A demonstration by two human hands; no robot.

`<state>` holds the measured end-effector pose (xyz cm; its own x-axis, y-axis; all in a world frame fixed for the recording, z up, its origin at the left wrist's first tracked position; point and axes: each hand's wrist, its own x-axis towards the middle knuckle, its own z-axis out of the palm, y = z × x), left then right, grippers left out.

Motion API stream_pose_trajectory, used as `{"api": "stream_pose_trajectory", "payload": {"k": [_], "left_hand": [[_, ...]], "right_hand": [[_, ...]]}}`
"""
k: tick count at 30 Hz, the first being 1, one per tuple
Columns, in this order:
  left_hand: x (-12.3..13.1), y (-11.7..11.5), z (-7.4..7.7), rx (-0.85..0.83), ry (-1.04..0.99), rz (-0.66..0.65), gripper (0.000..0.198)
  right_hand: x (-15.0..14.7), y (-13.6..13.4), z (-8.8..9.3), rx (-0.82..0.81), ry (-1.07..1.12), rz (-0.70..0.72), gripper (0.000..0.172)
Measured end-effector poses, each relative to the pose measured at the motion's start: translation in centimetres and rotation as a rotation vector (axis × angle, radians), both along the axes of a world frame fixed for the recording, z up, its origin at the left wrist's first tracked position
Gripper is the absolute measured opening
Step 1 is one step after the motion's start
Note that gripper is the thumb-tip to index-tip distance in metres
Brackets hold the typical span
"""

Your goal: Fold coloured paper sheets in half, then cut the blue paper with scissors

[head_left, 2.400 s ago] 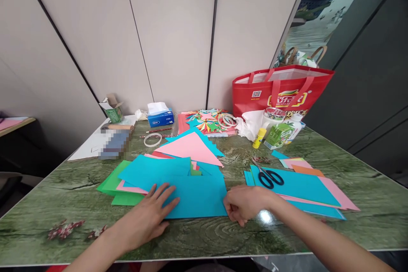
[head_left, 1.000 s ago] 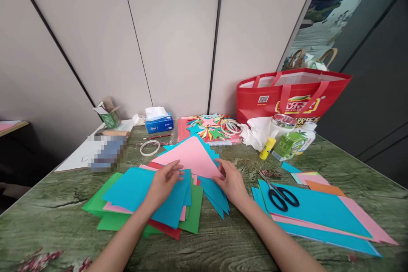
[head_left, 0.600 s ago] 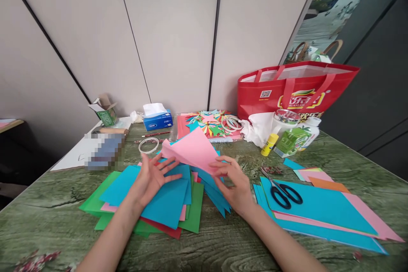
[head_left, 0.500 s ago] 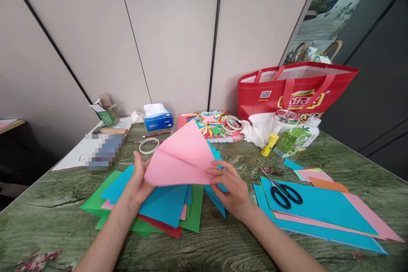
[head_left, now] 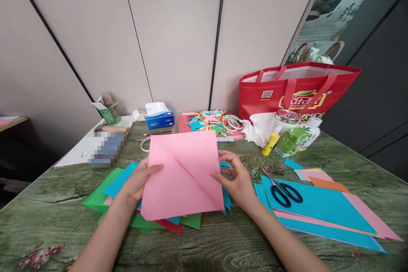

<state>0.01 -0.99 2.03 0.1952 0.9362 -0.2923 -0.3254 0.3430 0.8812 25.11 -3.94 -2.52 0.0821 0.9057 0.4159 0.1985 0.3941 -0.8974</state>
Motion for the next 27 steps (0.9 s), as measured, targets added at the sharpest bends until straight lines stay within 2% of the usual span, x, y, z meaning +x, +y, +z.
{"api": "stream_pose_trajectory", "payload": {"k": [2,3,6,8,12,16,20,23,25,27], "left_hand": [[0.3,-0.3,0.0,-0.014,0.011,-0.048,0.050],[0.4,-0.4,-0.1,-0.016,0.016,-0.063,0.049],[0.7,-0.5,-0.3,-0.014,0.031,-0.106,0.044],[0.7,-0.4,-0.4,-0.019,0.042,-0.154,0.041],[0.6,-0.3,-0.4,-0.024,0.039,-0.202,0.039],[0.5,-0.3,-0.2,-0.062,0.021,-0.141,0.039],[0.2,0.0,-0.4,-0.098,0.037,-0.084,0.040],[0.0,0.4,-0.7,-0.118,0.065,-0.046,0.039],[-0.1,0.6,-0.9,-0.131,0.065,-0.024,0.041],[-0.1,0.7,-0.9,-0.141,0.054,-0.024,0.044]], "right_hand": [[0.2,0.3,0.0,-0.215,0.169,0.098,0.049],[0.4,0.4,0.0,-0.309,0.214,0.170,0.053],[0.7,0.4,0.1,-0.487,0.194,0.360,0.042],[0.8,0.4,0.0,-0.534,0.177,0.390,0.037],[1.0,0.3,-0.2,-0.597,0.285,0.333,0.037],[1.2,0.8,-0.2,-0.555,0.419,0.312,0.042],[1.5,1.2,0.1,-0.361,0.424,0.211,0.054],[2.0,1.2,0.4,-0.285,0.310,0.196,0.039],[2.4,1.1,0.6,-0.269,0.230,0.276,0.030],[2.7,1.0,0.8,-0.234,0.162,0.365,0.030]]}}
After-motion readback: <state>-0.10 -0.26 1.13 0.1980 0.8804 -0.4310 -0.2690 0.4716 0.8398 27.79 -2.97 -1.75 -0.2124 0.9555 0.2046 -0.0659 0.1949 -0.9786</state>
